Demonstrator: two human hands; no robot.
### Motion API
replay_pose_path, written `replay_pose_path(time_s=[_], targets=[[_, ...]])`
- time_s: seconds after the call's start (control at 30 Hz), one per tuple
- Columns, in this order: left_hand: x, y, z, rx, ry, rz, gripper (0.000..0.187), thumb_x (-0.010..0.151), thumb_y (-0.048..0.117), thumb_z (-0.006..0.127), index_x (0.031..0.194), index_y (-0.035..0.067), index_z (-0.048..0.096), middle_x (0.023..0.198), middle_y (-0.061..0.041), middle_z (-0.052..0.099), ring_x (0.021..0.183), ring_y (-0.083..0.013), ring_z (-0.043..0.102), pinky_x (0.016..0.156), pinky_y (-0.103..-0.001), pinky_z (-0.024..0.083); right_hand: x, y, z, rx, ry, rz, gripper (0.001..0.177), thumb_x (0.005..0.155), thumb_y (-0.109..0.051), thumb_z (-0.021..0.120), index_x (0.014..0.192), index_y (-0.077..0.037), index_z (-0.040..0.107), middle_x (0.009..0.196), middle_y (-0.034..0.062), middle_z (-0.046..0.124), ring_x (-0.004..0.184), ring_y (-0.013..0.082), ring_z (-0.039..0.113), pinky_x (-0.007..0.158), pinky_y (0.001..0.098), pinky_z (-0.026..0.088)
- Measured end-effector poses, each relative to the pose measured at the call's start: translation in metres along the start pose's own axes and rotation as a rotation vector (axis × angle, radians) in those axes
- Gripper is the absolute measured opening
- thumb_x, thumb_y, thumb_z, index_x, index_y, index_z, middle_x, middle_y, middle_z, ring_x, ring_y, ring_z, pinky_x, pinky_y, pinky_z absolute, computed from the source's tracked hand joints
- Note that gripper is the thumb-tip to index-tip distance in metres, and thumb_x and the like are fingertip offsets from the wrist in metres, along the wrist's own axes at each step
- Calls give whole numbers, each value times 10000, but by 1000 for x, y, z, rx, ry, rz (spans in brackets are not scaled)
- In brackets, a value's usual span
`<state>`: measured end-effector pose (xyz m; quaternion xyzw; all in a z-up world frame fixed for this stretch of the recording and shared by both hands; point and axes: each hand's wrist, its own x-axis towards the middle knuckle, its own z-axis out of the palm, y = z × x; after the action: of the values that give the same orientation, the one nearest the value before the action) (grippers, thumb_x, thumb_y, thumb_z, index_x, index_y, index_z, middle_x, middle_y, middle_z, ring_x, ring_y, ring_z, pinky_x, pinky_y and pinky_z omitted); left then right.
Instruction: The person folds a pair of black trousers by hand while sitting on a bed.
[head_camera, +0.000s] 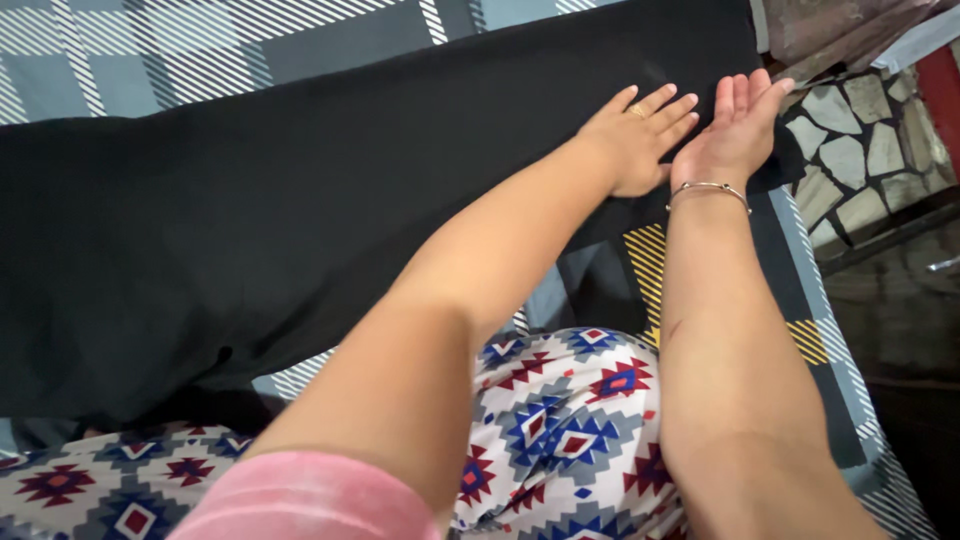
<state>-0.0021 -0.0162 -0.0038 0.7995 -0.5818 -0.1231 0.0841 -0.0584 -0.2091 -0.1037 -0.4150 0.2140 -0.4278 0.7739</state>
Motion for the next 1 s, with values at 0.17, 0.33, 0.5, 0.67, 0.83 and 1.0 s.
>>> replay_pose_path(time_s=[0.17,0.33,0.5,0.67,0.83,1.0], targets=[[-27,-41,-19,2,33,-195,891,954,693,448,1632,172,195,1717,-39,92,1584,-239,56,1271,-497,80,-12,-6,15,-88,-37,-29,830,1042,-527,528,1527,128,374,1587,285,419,1500,351,436,1278,418,335],[-93,-98,-24,4,94,-297,883,963,692,431,1630,157,210,1715,-46,102,1582,-234,67,1270,-484,85,-8,1,33,-316,-72,-132,670,1034,-472,573,1382,101,557,1416,187,624,1361,280,586,1182,372,466],[-176,-128,-16,19,163,-424,855,985,677,413,1627,144,230,1717,-51,113,1580,-231,78,1269,-482,96,-6,3,44,-529,-131,-137,511,1074,-442,601,1257,28,684,1195,92,698,1136,215,624,1045,369,504],[-271,-153,-13,42,199,-421,784,1014,632,409,1620,156,266,1707,-24,182,1575,-231,130,1266,-506,108,-48,10,88,-1430,-262,-399,405,1168,-427,550,1219,-58,709,1300,158,663,1220,358,572,1050,490,399],[-354,-176,-16,55,238,-531,763,998,619,431,1617,194,294,1701,-13,205,1571,-234,154,1257,-514,126,-110,25,167,-1526,-826,-641,471,1111,-385,616,1367,10,619,1455,305,537,1374,517,422,1036,655,337],[-422,-192,-22,43,261,-710,759,989,632,438,1611,220,298,1701,5,188,1563,-240,139,1244,-527,121,-217,46,251,-1419,-1152,-670,587,1051,-422,643,1448,5,578,1567,304,453,1463,511,349,1127,647,312]])
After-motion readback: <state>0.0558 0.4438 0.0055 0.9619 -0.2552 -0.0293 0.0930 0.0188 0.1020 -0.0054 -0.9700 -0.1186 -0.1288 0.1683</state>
